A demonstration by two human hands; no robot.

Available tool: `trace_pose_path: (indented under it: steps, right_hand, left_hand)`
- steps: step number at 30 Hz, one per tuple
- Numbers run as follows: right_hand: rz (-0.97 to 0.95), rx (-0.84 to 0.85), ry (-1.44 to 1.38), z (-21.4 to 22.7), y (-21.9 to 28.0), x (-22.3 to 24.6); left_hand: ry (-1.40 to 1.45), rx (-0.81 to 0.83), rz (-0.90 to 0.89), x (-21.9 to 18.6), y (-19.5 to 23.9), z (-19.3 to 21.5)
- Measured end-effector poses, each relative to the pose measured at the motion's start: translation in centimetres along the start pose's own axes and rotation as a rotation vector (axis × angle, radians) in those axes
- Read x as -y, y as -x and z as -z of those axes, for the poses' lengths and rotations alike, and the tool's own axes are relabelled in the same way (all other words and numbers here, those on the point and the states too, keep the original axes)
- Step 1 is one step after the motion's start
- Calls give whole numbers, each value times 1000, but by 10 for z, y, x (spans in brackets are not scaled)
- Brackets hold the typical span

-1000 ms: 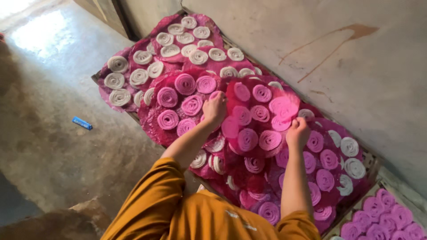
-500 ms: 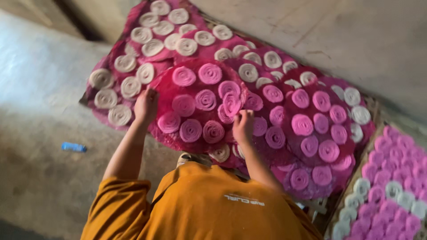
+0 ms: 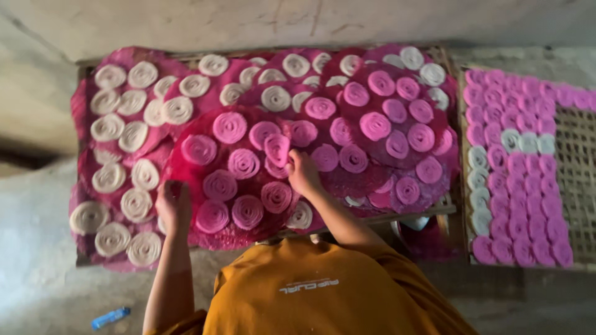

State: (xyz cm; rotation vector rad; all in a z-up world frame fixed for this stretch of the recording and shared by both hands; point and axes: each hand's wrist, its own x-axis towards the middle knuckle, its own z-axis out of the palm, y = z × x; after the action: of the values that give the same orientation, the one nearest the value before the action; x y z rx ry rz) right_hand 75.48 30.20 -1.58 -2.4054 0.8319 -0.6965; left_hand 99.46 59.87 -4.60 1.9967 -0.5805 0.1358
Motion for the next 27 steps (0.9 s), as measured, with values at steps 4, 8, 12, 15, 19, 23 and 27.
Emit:
trace_pose_path:
  steps: [4, 8, 12, 15, 19, 23, 27]
  right_hand:
    - [-69, -65, -321, -5, 1, -6]
    - [-456, 141, -827, 26, -8, -5]
    - [-467, 110, -978, 99, -16, -6]
    - [-445, 17, -924, 172, -30, -34]
    - [-287, -220, -779, 267, -42, -117]
    - [-168, -446, -274, 330, -58, -218]
    - [-190, -408, -67, 346, -76, -311]
  left_hand:
    - [99, 67, 51, -13, -10, 11]
    - [148, 144, 1, -65, -39, 24]
    - [153, 251, -68, -156, -76, 28]
    - [291, 388, -18, -231, -92, -8]
    - [645, 459, -184, -300, -90, -122]
    - [742, 493, -155, -340, -62, -271]
    - [657, 425, 7, -338, -39, -386]
